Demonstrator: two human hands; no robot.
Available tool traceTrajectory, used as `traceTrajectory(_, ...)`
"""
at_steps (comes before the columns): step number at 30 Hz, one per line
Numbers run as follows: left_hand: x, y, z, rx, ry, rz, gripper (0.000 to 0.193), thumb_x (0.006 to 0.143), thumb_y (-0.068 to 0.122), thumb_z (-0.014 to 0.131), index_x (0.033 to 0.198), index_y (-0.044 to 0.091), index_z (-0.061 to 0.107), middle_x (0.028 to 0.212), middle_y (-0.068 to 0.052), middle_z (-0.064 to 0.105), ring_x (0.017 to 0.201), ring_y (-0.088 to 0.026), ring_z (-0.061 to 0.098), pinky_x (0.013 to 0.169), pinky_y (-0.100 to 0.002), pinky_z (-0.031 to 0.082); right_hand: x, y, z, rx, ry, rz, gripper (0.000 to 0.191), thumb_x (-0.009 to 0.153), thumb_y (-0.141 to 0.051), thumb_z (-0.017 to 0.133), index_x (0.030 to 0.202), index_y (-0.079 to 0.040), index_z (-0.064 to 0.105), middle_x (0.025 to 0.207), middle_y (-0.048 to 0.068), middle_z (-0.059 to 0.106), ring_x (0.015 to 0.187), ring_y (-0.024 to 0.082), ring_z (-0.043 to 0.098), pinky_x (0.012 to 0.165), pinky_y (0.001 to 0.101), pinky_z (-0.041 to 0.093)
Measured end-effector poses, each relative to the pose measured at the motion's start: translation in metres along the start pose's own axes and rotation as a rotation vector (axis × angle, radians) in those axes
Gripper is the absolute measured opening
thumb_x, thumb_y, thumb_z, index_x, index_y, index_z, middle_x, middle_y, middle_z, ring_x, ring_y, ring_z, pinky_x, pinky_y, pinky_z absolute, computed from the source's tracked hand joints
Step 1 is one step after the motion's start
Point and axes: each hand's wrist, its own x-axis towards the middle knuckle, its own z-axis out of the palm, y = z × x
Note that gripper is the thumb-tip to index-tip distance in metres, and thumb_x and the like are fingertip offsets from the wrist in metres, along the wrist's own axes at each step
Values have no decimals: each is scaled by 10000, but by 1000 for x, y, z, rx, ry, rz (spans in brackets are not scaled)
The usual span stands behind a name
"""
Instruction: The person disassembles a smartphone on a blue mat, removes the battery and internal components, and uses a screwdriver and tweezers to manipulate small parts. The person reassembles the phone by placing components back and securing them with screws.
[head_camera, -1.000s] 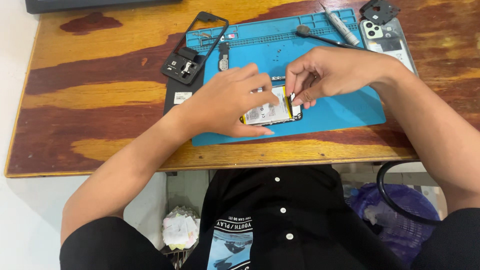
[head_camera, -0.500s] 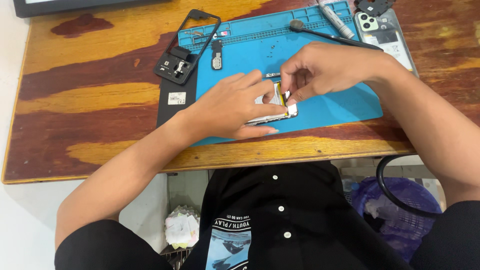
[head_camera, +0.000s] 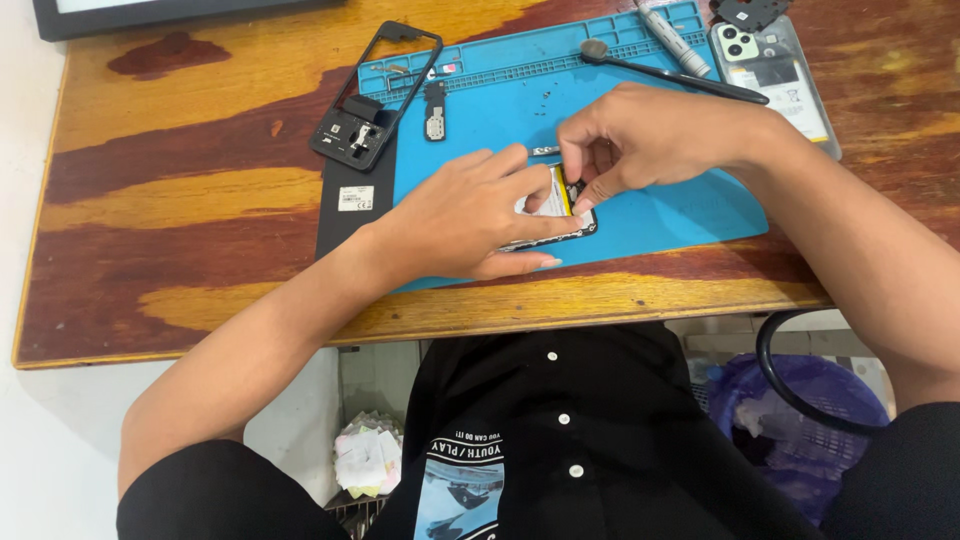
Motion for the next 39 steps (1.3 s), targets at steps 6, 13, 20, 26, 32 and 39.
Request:
traceTrajectory(6, 1, 0, 0, -7, -6, -9, 405, 938, 434, 756, 1305, 267, 717, 993, -35, 540, 938, -243, 516, 765, -376, 470, 1, 2, -1, -62, 21, 93, 321, 725, -226, 881, 805, -19, 649, 649, 77, 695, 601, 194, 638, 543, 365, 489)
traceTrajectory(13, 1, 0, 3, -65, 2, -18, 391, 939, 407, 772, 1287, 238, 718, 988, -28, 540, 921, -238, 519, 757, -378, 466, 4, 2, 2, -118, 12, 189, 375, 698, -278, 905, 772, -12, 651, 617, 92, 645, 580, 226, 590, 529, 386, 448)
traceTrajectory(20, 3, 1, 0, -67, -3, -21, 331, 936, 397, 782, 1219, 236, 719, 978, -11, 539, 937, -232, 527, 774, -382, 472, 2, 7, -1, -88, -20, 99, 365, 765, -337, 851, 763, -28, 658, 603, 66, 662, 574, 199, 614, 517, 356, 456)
traceTrajectory(26, 5, 1, -2, -56, -33, -18, 382, 923, 371, 781, 1275, 232, 724, 956, -4, 540, 912, -229, 520, 746, -375, 468, 1, 7, -5, 53, -62, 146, 382, 785, -362, 813, 727, -30, 633, 580, 80, 665, 565, 226, 653, 518, 384, 484)
traceTrajectory(32, 5, 1, -1, -66, -28, -34, 384, 916, 361, 788, 1269, 226, 718, 965, -6, 549, 917, -242, 524, 749, -388, 464, 2, -10, 3, -261, -41, 228, 347, 774, -328, 848, 738, -53, 639, 610, 116, 662, 642, 293, 668, 585, 434, 480)
traceTrajectory(39, 8, 5, -4, -30, -5, 5, 329, 901, 355, 802, 1181, 197, 730, 968, -26, 548, 923, -259, 530, 752, -399, 449, -2, -14, 3, -273, 3, 198, 323, 765, -320, 841, 742, -67, 641, 596, 91, 643, 634, 289, 648, 581, 440, 471)
